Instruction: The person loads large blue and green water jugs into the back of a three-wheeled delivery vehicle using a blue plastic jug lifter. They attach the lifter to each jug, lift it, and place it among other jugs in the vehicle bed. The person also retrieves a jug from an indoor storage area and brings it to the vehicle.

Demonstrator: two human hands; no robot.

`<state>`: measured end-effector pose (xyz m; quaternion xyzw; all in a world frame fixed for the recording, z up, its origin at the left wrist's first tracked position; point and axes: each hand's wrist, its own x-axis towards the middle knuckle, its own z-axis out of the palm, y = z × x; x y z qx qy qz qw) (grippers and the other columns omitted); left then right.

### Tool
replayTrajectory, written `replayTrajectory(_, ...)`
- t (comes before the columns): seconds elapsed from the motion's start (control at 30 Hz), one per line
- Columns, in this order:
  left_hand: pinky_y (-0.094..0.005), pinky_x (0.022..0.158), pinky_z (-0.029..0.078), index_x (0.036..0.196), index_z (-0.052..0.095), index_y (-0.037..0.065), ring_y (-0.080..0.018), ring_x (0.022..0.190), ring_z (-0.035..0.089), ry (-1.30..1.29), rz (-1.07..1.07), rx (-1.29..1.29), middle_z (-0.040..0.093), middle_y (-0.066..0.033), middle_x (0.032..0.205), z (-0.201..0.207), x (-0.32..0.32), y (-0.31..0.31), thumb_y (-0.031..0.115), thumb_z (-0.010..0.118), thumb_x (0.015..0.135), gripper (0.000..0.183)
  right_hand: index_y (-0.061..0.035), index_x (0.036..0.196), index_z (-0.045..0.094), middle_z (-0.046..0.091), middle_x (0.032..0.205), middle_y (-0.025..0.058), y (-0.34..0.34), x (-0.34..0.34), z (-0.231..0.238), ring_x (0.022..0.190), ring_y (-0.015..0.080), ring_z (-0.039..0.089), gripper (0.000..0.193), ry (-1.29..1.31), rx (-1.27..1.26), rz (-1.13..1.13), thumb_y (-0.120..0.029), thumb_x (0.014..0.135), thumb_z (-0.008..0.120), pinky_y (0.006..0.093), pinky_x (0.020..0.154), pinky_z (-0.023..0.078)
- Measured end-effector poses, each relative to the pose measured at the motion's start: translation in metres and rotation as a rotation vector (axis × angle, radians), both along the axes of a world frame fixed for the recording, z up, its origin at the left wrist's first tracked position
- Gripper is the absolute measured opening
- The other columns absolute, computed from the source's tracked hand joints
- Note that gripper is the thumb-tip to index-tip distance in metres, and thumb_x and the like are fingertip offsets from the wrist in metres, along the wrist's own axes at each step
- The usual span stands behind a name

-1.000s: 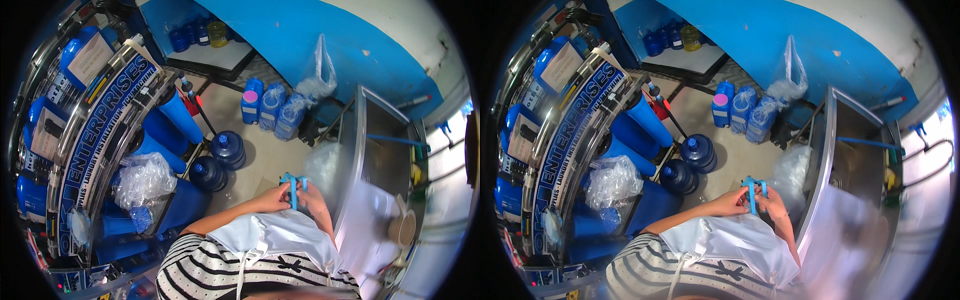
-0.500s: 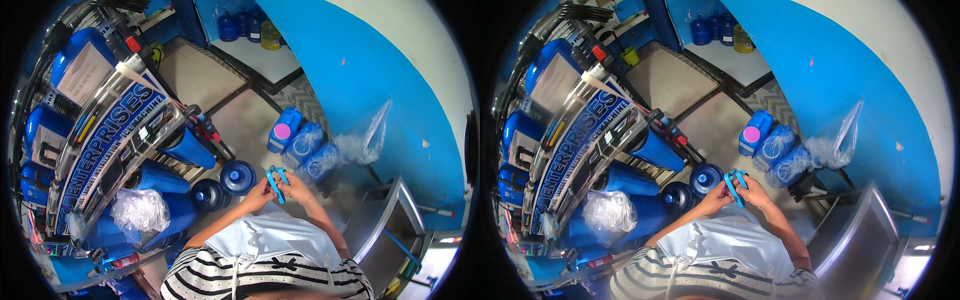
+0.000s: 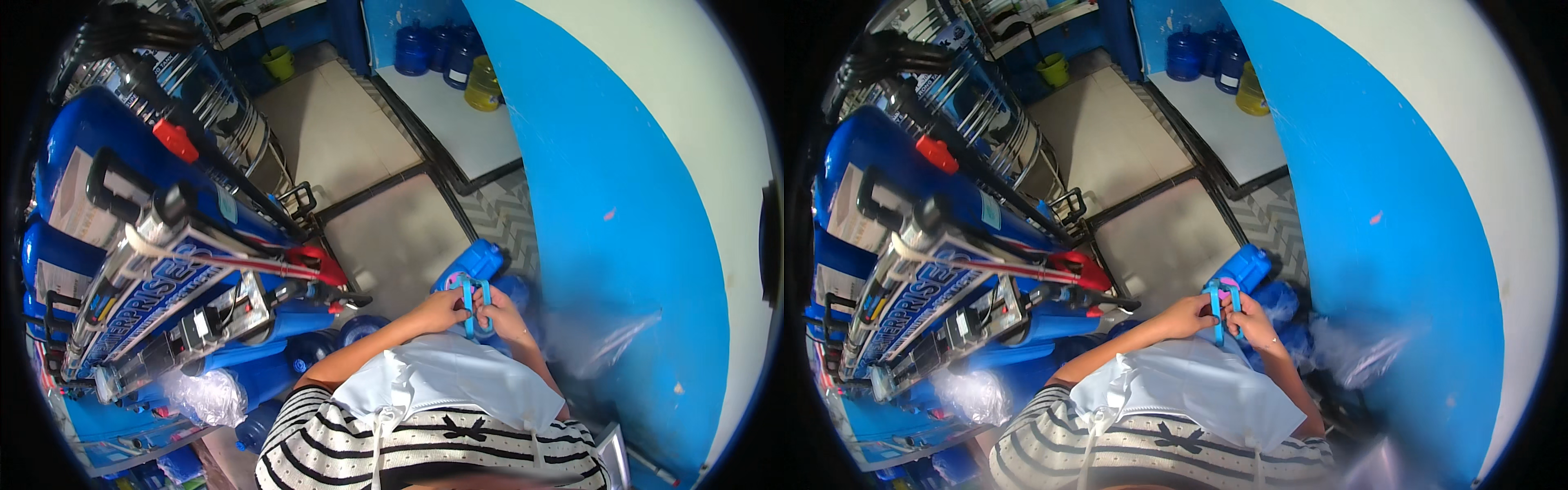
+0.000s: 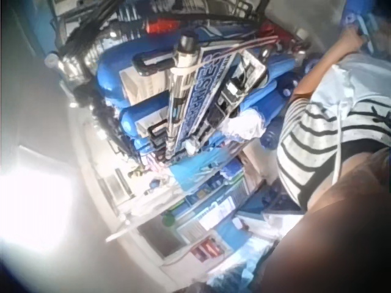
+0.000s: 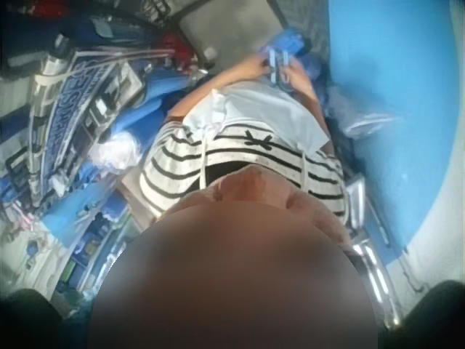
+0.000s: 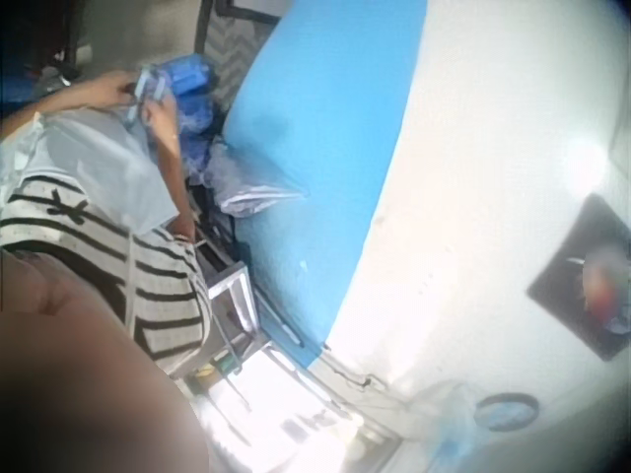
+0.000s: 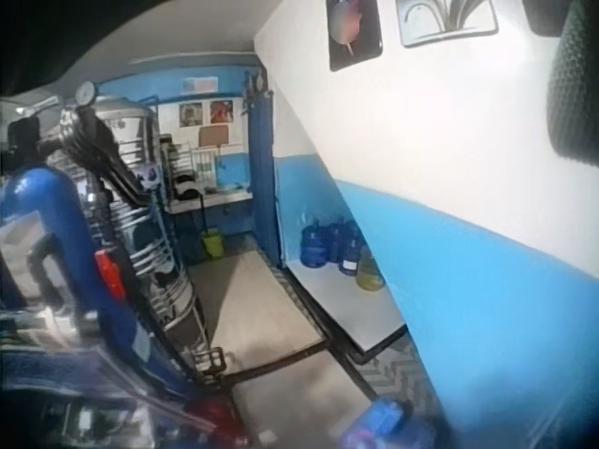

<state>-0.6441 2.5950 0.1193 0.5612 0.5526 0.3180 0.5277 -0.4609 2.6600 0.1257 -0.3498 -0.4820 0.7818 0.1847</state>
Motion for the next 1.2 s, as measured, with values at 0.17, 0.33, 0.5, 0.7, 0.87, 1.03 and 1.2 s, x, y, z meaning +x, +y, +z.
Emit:
replayTrajectory(0.17,-0.0359,0.079,0.048,0.109,0.056,0.003,-0.0262,0.089,0.064,0.09,0.11,-0.023,0.066,-0.0138,0.096,0.029,-0.059,0.087,0.017,0.065,0.082,0.031,-0.0032,0.094,0.051,0.049,0.072,0.0004,0.093,-0.072,0.012,0.052,0.0066,0.043,0.019,0.0,0.038,0.068,0.006,0.078,0.048,0.0212,0.045,0.033)
replayTrajectory(0.33,-0.0368,0.08,0.047,0.107,0.056,0.002,-0.0277,0.089,0.063,0.048,0.16,0.004,0.065,-0.0152,0.096,0.016,-0.13,0.183,0.018,0.063,0.083,0.029,-0.0038,0.097,0.052,0.049,0.071,0.0001,0.187,-0.151,-0.003,0.052,0.0058,0.041,0.022,0.012,0.05,0.035,0.007,0.079,0.048,0.0215,0.045,0.032)
replayTrajectory(0.5,-0.0371,0.08,0.047,0.111,0.053,0.001,-0.0259,0.09,0.062,0.017,0.238,-0.009,0.065,-0.0151,0.096,-0.023,-0.23,0.278,0.019,0.063,0.085,0.033,-0.0058,0.098,0.053,0.051,0.072,0.0,0.291,-0.256,-0.032,0.051,0.0052,0.04,0.017,-0.037,0.07,0.029,0.001,0.082,0.055,0.0214,0.045,0.031)
replayTrajectory(0.7,-0.035,0.077,0.05,0.117,0.049,-0.001,-0.0217,0.086,0.064,0.043,0.363,-0.063,0.065,-0.0156,0.095,-0.038,-0.384,0.364,0.017,0.066,0.084,0.041,-0.0084,0.1,0.054,0.051,0.068,-0.002,0.403,-0.423,-0.039,0.052,0.0058,0.045,0.02,-0.11,0.101,0.198,-0.005,0.082,0.063,0.0216,0.044,0.033)
replayTrajectory(0.87,-0.0336,0.07,0.048,0.11,0.05,-0.002,-0.0203,0.077,0.06,-0.059,0.492,-0.076,0.062,-0.0107,0.085,-0.052,-0.478,0.432,0.014,0.067,0.079,0.039,-0.0095,0.1,0.054,0.05,0.066,-0.0025,0.471,-0.51,-0.034,0.049,0.0066,0.044,0.022,-0.099,0.069,0.164,-0.004,0.082,0.065,0.0224,0.044,0.033)
replayTrajectory(1.03,-0.0331,0.066,0.047,0.106,0.048,-0.001,-0.0189,0.071,0.059,-0.222,0.568,-0.076,0.06,-0.0103,0.078,-0.066,-0.548,0.513,0.009,0.066,0.076,0.037,-0.0049,0.099,0.055,0.051,0.07,0.0005,0.566,-0.563,-0.044,0.051,0.008,0.045,0.017,-0.034,-0.157,-0.037,-0.003,0.083,0.059,0.0237,0.046,0.036)
replayTrajectory(1.2,-0.0293,0.066,0.049,0.123,0.044,-0.002,-0.0153,0.071,0.06,-0.329,0.628,-0.054,0.06,-0.0088,0.079,-0.074,-0.634,0.628,0.004,0.061,0.08,0.047,-0.0018,0.103,0.056,0.052,0.078,0.0041,0.701,-0.628,-0.059,0.058,0.0096,0.048,0.025,0.153,-0.384,-0.139,0.0,0.079,0.049,0.0231,0.051,0.039)
